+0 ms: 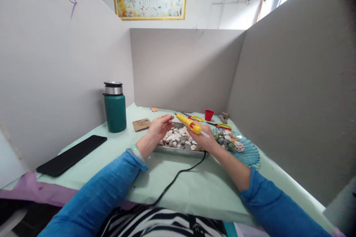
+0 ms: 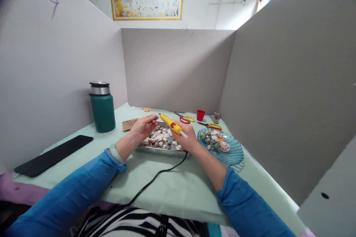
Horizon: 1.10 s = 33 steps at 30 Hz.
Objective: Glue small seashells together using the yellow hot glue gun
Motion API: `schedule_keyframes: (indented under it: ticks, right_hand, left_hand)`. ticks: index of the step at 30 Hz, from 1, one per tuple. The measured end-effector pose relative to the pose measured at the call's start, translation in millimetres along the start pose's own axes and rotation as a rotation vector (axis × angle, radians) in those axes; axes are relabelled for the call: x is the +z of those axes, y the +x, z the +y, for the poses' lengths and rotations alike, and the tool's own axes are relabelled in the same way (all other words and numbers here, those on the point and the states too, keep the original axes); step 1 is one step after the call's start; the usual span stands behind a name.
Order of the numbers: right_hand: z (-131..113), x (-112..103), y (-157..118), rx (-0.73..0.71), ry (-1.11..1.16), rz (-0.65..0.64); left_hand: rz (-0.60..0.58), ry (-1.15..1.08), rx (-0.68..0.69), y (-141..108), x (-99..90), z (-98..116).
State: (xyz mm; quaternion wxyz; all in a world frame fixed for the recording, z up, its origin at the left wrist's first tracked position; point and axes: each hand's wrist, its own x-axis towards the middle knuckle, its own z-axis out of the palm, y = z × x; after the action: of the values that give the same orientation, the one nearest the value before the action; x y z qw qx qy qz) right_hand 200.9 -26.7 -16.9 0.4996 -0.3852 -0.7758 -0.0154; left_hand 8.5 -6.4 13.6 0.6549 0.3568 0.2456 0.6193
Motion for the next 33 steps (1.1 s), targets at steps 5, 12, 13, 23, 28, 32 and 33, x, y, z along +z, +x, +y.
schedule_keyframes:
  ticks: [5,12,13,23,28,32,33]
  right_hand:
    - [-0.7,-0.2,0.0,-0.014,0.004,0.008]
    - [-1.8,-0.9,0.5,-0.010,0.005,0.024]
    - [-1.6,-0.8,0.3,-0.013,0.007,0.015]
    - [1.4,-0.4,-1.1,-0.030,0.012,-0.006]
    - [0.5,-0.3,-1.0,-0.042,0.031,-0.013]
    - [-0.3,-0.4,-0.7,-0.056,0.025,-0.022]
    - [-0.3,-0.4,-0.8,-0.057,0.022,-0.024]
  left_hand:
    - [-0.025,0.054,0.060,1.7,-1.5,-0.6]
    - [-0.017,0.124,0.140,0.2,0.4,0.1]
    - [-0.019,0.131,0.149,0.0,0.6,0.1]
    - [-0.043,0.181,0.189,1.6,-1.1,-0.5]
    - [-0.045,0.213,0.208,2.4,-1.7,-2.8]
    - [-0.051,0.219,0.217,4.3,-3.5,-4.3]
    - [-0.052,0.219,0.218,4.6,-3.7,-4.2]
